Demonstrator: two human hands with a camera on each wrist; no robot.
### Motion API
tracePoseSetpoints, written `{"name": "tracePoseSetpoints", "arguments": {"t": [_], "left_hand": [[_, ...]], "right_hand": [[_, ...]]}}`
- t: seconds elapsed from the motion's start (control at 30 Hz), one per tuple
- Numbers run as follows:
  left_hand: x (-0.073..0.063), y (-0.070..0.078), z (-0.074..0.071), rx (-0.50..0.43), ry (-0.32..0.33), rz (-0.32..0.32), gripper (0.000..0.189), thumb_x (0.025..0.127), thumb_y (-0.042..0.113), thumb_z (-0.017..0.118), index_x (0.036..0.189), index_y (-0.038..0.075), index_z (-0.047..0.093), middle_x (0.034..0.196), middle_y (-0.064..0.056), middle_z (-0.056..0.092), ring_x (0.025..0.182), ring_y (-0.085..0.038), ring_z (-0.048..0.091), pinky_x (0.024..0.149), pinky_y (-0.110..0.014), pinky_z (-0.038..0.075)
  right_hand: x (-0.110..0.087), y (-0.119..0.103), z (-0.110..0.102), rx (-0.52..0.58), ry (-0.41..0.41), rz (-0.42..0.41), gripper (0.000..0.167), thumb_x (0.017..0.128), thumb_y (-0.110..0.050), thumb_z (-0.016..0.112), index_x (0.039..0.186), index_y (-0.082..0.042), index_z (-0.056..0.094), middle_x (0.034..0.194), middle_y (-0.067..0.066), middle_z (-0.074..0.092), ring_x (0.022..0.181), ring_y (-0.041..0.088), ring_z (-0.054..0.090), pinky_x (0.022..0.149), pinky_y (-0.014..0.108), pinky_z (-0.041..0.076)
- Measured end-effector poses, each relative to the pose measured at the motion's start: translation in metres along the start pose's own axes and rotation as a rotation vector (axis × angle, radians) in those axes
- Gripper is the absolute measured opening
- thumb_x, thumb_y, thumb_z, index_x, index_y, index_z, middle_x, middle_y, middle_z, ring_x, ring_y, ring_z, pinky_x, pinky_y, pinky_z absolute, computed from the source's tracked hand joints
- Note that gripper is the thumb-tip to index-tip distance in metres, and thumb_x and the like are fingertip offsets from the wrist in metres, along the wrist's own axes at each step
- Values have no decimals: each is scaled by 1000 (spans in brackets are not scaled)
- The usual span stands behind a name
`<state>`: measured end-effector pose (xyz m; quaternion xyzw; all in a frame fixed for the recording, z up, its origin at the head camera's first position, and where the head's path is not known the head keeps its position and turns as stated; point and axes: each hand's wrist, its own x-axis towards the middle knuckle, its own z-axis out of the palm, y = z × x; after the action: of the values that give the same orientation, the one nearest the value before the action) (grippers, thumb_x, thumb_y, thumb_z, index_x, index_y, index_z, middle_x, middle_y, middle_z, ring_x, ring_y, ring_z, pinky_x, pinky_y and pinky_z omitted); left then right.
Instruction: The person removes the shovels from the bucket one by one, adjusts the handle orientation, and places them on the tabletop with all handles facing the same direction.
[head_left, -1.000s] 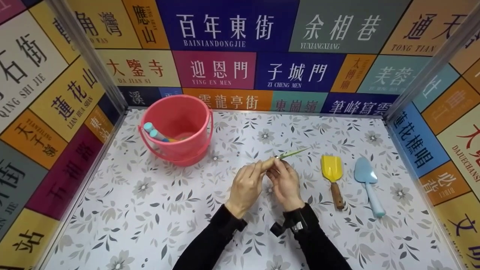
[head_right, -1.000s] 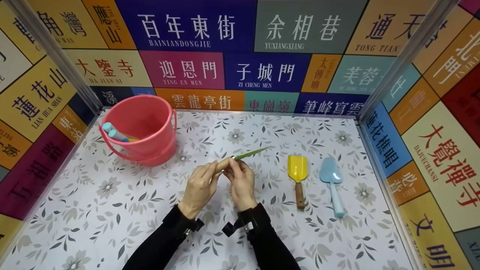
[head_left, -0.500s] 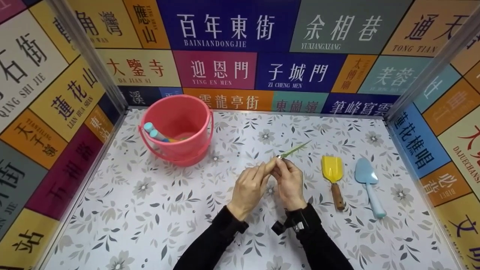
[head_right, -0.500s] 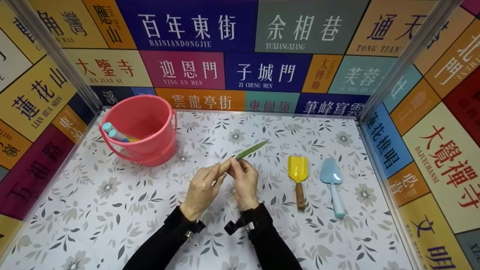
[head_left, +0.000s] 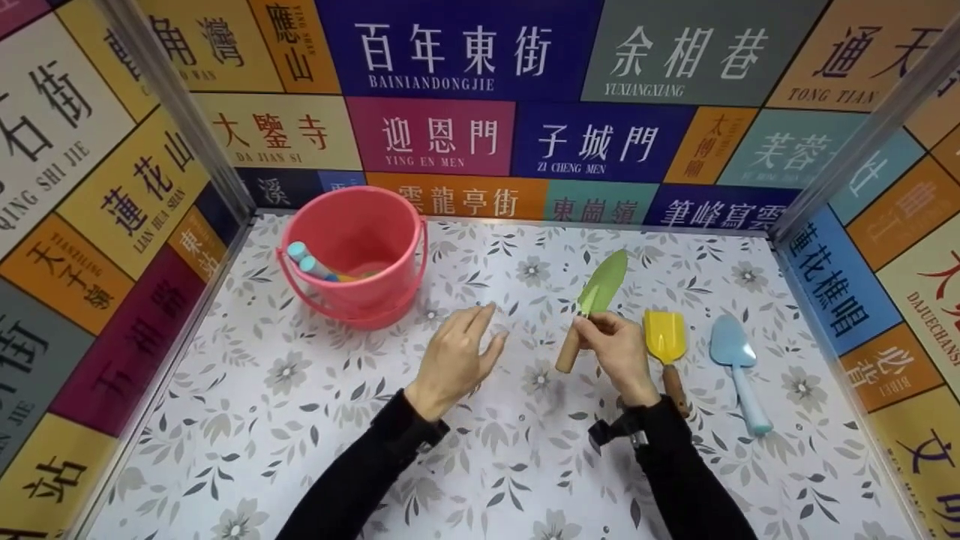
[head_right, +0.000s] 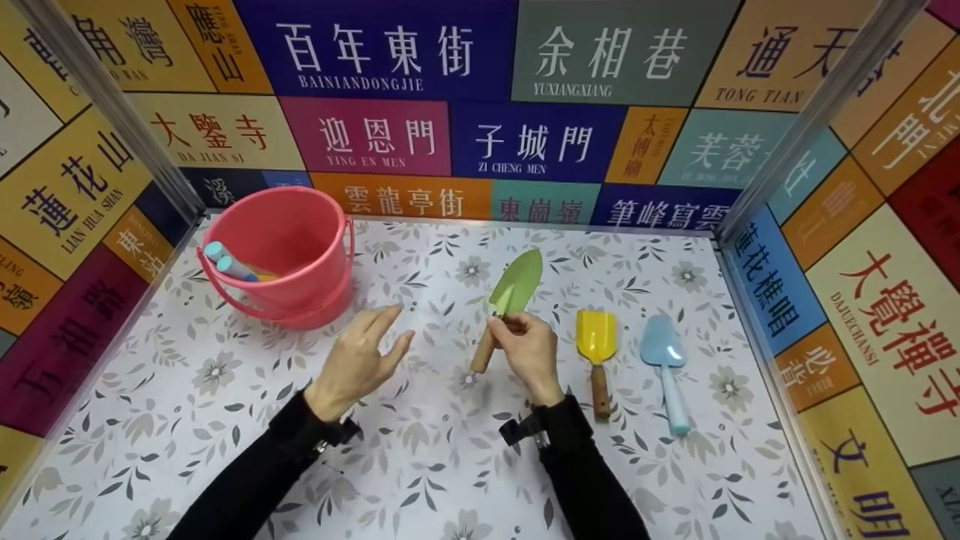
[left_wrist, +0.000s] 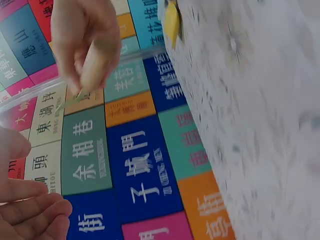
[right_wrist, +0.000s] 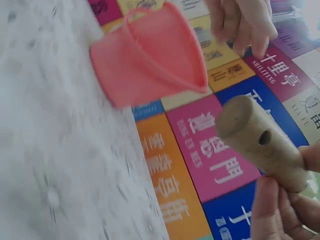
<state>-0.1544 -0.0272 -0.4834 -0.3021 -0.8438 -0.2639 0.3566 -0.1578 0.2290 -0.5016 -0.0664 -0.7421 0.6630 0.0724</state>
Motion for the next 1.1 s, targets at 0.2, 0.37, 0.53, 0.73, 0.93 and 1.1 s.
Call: {"name": "tracePoseSetpoints", "arguments": {"t": [0.2,0.37,0.53,0.73,0.93,1.1], "left_hand": [[5,-29,-31,68,-36,7,41,88,16,77,120,-7,66,108,-20,71,93,-32,68,84,-39,58],[-2,-42,-46,105,-43,10,41,88,16,78,119,-7,66,106,-20,71,90,-32,67,80,-40,57],[-17,-50,-56,114,-47,7,40,87,17,79,117,-6,67,104,-20,70,90,-33,67,80,-40,57],[-43,-56,-65,126,-58,5,40,85,16,79,116,-7,67,102,-19,70,88,-33,66,78,-42,56],[-75,-61,-71,139,-53,-22,43,82,17,81,113,-10,67,101,-22,70,89,-36,67,80,-45,57],[-100,-63,-74,142,-52,-37,44,79,14,82,111,-12,67,100,-24,70,87,-36,67,80,-45,57]], "right_hand": [[6,7,-25,-289,-33,15,28,94,-19,74,107,5,74,84,6,74,68,10,69,65,23,57],[6,14,-35,-484,-25,-53,25,92,-23,76,99,1,76,81,9,74,65,13,67,56,22,51],[7,18,-42,-625,-58,-81,26,92,-25,75,96,0,76,82,11,73,67,17,63,55,26,48],[12,26,-53,-733,-110,-78,25,90,-24,76,87,0,74,76,9,71,61,17,58,53,28,44],[18,36,-60,-773,-164,-19,27,90,-24,74,71,-7,65,60,0,57,50,13,48,45,27,38],[21,43,-62,-812,-201,72,32,91,-31,73,71,-8,66,61,0,57,51,13,49,45,27,38]]}}
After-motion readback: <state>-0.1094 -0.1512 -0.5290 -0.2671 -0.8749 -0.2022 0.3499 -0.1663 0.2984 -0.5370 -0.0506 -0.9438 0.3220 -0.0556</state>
